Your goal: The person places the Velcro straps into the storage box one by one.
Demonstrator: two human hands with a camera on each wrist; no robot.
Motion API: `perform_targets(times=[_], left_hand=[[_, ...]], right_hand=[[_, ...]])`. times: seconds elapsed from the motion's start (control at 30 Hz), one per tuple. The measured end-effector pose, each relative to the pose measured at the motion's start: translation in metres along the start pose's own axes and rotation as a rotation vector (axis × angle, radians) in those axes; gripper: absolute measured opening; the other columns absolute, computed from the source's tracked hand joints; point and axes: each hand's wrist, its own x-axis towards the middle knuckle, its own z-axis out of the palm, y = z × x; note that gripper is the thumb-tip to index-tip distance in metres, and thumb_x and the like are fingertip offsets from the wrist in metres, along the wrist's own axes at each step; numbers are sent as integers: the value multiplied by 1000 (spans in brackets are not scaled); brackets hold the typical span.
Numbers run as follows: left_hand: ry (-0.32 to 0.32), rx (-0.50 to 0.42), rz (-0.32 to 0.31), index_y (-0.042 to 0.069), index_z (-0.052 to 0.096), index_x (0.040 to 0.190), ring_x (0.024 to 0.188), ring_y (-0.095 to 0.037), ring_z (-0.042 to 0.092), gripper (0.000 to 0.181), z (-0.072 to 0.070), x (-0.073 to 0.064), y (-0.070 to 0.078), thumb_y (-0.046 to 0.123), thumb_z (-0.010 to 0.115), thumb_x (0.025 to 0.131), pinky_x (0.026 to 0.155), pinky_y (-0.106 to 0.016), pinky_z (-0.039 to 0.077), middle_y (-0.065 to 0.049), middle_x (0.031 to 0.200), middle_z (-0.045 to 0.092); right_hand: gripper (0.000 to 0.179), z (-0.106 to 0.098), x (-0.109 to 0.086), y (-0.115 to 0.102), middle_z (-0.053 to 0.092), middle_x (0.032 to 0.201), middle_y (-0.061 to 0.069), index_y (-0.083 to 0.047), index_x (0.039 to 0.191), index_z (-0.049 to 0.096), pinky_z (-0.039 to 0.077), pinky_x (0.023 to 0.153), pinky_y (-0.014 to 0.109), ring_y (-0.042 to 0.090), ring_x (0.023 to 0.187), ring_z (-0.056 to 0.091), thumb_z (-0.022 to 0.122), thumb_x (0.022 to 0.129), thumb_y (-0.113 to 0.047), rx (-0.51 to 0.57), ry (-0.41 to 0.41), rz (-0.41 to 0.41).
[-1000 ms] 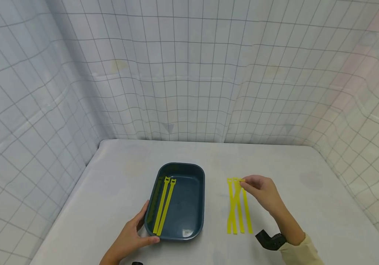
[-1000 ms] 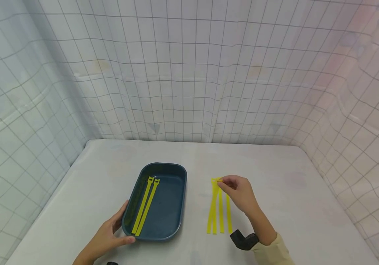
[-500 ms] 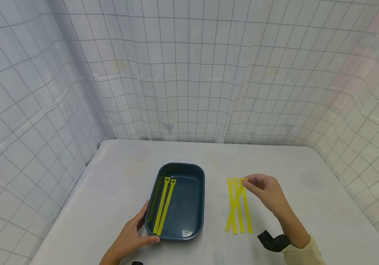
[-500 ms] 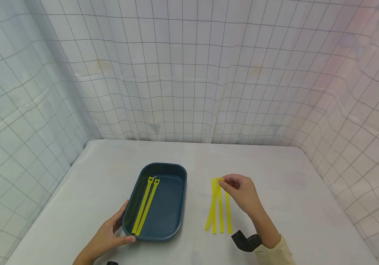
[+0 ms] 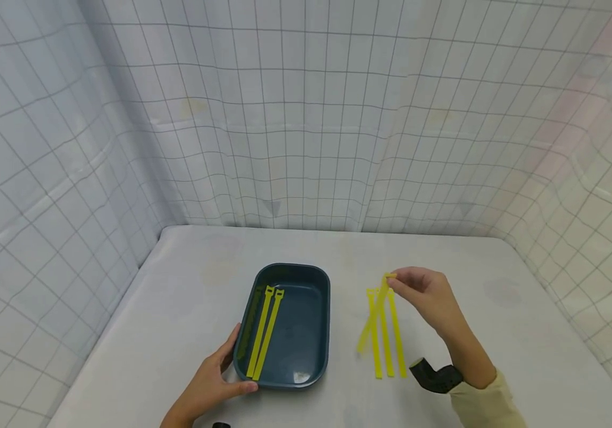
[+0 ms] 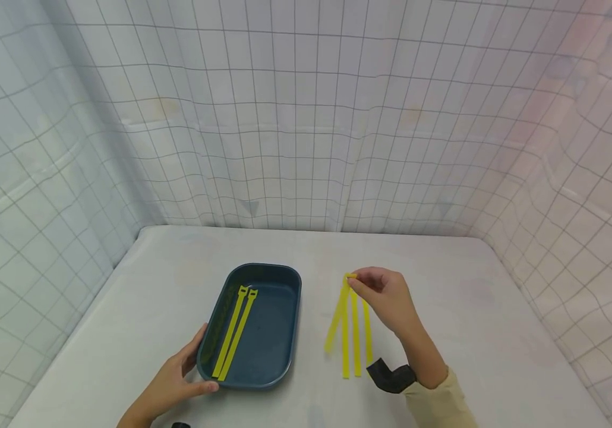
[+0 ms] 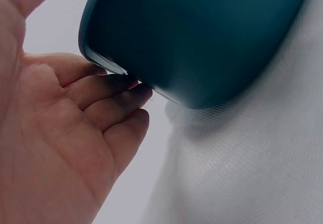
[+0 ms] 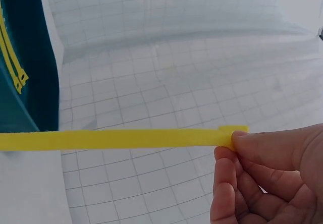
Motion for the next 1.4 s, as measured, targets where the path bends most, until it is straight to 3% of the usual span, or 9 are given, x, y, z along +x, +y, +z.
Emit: perform_targets(times=[0.17,0.5,0.73,1.4], left_hand=[[-10,-5,10,9,19,147,132,-28,26,104,1,0,0,26,83,67,101,-42,33,-13,148,21],[-8,-7,2,9,19,147,132,-29,27,103,-1,-1,1,24,83,68,100,-43,34,-15,148,22],[-4,-3,-7,10,20,147,132,-29,27,103,-1,-1,3,25,83,67,101,-42,33,-14,148,22],[-5,6,-16,10,20,147,132,-28,27,104,0,-1,3,27,83,67,101,-42,33,-13,148,22]], right_hand=[[21,-1,7,-10,66,86,15,4,94,67,51,72,22,17,78,61,67,86,-16,53,32,-36],[15,15,14,-21,66,82,-1,11,94,62,51,76,26,17,77,61,64,84,0,276,35,-55],[20,27,16,-25,65,83,2,8,95,64,51,75,28,19,78,60,68,83,-8,263,8,-37],[20,56,20,-27,66,88,9,6,96,65,51,79,32,24,81,60,67,84,-10,317,-64,-17]])
